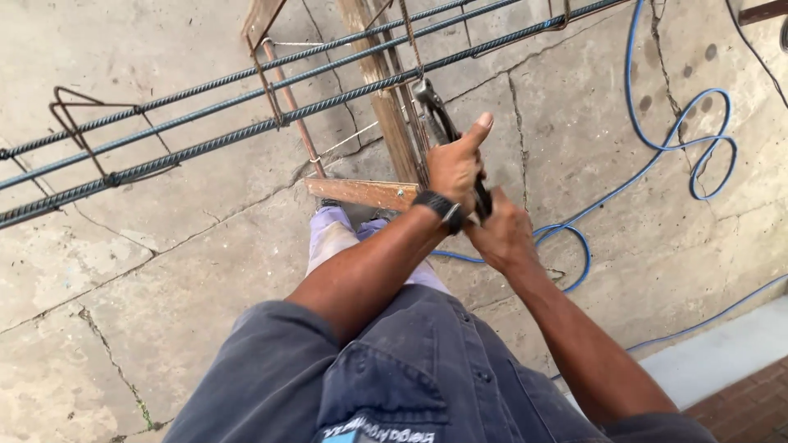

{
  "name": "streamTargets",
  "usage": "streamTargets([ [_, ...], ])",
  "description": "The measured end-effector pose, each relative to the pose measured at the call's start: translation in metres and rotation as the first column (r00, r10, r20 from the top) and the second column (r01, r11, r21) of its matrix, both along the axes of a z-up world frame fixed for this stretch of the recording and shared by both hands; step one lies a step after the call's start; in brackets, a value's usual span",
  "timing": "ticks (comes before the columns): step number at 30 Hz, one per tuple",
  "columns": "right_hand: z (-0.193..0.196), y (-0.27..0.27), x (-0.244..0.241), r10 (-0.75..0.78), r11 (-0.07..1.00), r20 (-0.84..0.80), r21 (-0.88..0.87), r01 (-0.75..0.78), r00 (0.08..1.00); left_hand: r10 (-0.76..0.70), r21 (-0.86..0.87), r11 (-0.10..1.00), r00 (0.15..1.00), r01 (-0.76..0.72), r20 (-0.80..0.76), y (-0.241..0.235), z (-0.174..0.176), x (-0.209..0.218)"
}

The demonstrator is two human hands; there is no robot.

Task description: The person uses a manual rebar tying tool to twist and secure wire ties around the intersections of a steel rebar cage. They repeatedly position the tool, rotate the handle to tighten the wire, and move along the length of the rebar structure to fasten multiple joints.

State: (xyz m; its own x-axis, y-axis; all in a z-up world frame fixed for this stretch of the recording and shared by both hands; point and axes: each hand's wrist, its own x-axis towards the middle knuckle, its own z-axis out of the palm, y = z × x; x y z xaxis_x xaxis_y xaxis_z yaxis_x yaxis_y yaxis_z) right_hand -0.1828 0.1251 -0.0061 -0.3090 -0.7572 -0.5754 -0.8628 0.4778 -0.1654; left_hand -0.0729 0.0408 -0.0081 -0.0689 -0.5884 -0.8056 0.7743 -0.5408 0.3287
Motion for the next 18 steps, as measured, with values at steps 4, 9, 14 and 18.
streamTargets([
  [4, 0.005, 0.012, -0.012, -0.273, 0.959, 0.625, 0.121, 0.255, 0.731, -0.132, -0.141, 0.986, 0.918, 0.084, -0.374, 0.006, -0.025, 0.021],
  [9, 0.004, 0.017, 0.024, -0.603, 0.787, 0.741, 0.492, 0.373, 0.296, -0.344, -0.415, 0.910, 0.576, 0.010, -0.741, 0.015, -0.068, 0.031],
  [14, -0.052, 0.015, -0.022, -0.287, 0.953, 0.587, 0.098, 0.285, 0.757, -0.204, -0.140, 0.970, 0.979, 0.201, -0.005, 0.011, -0.023, 0.019],
  [18, -0.081, 0.018, -0.018, -0.016, 0.992, 0.104, -0.122, 0.028, 0.994, -0.347, 0.105, 0.937, 0.862, 0.332, 0.370, -0.001, -0.004, 0.002],
])
